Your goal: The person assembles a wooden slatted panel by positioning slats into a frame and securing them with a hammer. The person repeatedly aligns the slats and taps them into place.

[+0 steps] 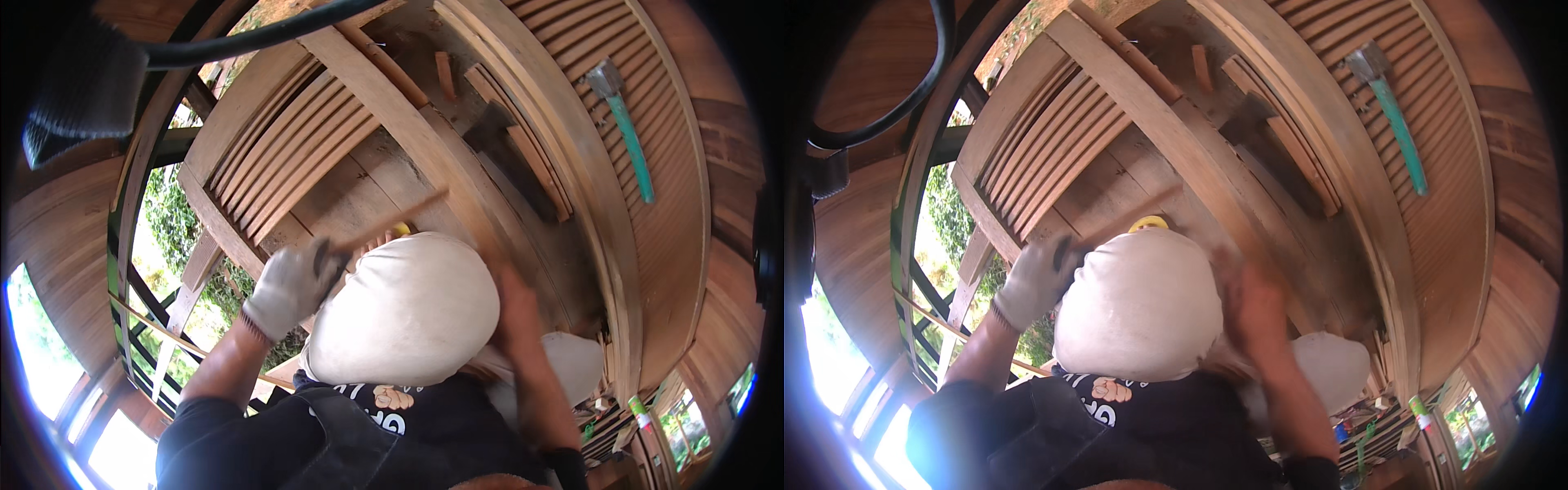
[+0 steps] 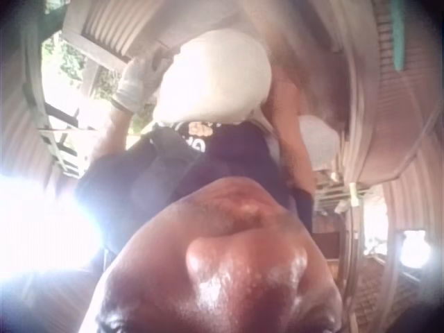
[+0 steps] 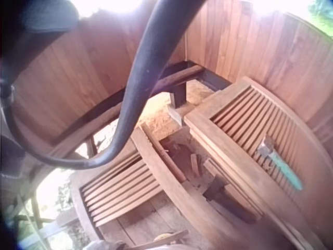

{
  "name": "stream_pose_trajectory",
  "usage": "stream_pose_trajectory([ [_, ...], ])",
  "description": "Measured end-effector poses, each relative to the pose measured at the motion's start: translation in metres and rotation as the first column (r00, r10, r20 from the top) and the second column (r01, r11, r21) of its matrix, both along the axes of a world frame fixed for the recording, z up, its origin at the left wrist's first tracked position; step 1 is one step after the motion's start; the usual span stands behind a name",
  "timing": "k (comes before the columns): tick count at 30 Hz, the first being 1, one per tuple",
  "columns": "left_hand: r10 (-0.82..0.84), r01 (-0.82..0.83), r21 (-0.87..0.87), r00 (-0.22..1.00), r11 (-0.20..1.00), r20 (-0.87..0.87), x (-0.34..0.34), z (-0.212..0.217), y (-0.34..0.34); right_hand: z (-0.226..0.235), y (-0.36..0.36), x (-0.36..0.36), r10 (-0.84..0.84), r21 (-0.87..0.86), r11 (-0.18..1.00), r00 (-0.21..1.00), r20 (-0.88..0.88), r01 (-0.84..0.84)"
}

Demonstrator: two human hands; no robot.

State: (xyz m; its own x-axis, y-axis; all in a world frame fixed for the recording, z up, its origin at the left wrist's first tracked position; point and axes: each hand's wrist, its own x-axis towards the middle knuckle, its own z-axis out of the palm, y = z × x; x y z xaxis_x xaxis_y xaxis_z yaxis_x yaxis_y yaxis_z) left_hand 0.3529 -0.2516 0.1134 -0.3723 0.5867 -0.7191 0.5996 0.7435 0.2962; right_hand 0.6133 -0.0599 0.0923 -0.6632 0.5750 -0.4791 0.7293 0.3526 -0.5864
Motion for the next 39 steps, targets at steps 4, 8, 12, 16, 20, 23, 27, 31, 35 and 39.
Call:
stream_pose_trajectory([
  [4,0.023,-0.024,0.416,1.0,0.909,0.007,-0.018,-0.066,0.077,-0.034,0.068,-0.013,-0.533,-0.47,0.766,0.842,-0.082,0.439],
  [8,0.369,-0.525,0.271,0.807,0.807,0.462,-0.047,-0.114,0.171,-0.053,0.118,-0.027,-0.44,-0.53,0.785,0.891,-0.113,0.321],
  [12,0.314,-0.851,0.164,0.354,0.499,0.881,-0.078,-0.162,0.223,-0.064,0.131,-0.048,-0.439,-0.607,0.746,0.888,-0.14,0.273],
  [16,0.399,0.032,0.841,0.87,0.541,-0.29,-0.062,-0.18,0.25,-0.089,0.131,-0.05,-0.573,-0.726,0.636,0.789,-0.22,0.26],
  [20,-0.013,-0.887,0.325,0.34,0.329,0.94,-0.01,-0.161,0.236,-0.101,0.123,-0.052,-0.546,-0.69,0.668,0.814,-0.2,0.279],
  [23,0.028,-0.948,-0.181,-0.18,0.261,0.983,0.022,-0.15,0.249,-0.114,0.104,-0.062,-0.457,-0.525,0.792,0.872,-0.174,0.311],
  [27,0.015,-0.959,0.26,0.264,0.115,0.965,0.041,-0.165,0.245,-0.165,0.079,-0.067,-0.311,0.03,0.939,0.884,-0.35,0.342],
  [31,-0.064,-0.921,0.381,0.387,-0.082,0.92,0.045,-0.141,0.249,-0.136,0.073,-0.09,-0.73,-0.635,0.608,0.651,-0.209,0.477],
  [35,0.099,-0.507,0.852,0.848,-0.134,0.52,-0.027,-0.142,0.246,-0.131,0.097,-0.073,-0.838,-0.588,0.541,0.45,-0.309,0.602],
  [39,0.3,-0.162,0.605,0.945,0.78,-0.133,-0.047,-0.158,0.251,-0.155,0.109,-0.049,-0.541,-0.307,0.833,0.796,-0.272,0.461],
])
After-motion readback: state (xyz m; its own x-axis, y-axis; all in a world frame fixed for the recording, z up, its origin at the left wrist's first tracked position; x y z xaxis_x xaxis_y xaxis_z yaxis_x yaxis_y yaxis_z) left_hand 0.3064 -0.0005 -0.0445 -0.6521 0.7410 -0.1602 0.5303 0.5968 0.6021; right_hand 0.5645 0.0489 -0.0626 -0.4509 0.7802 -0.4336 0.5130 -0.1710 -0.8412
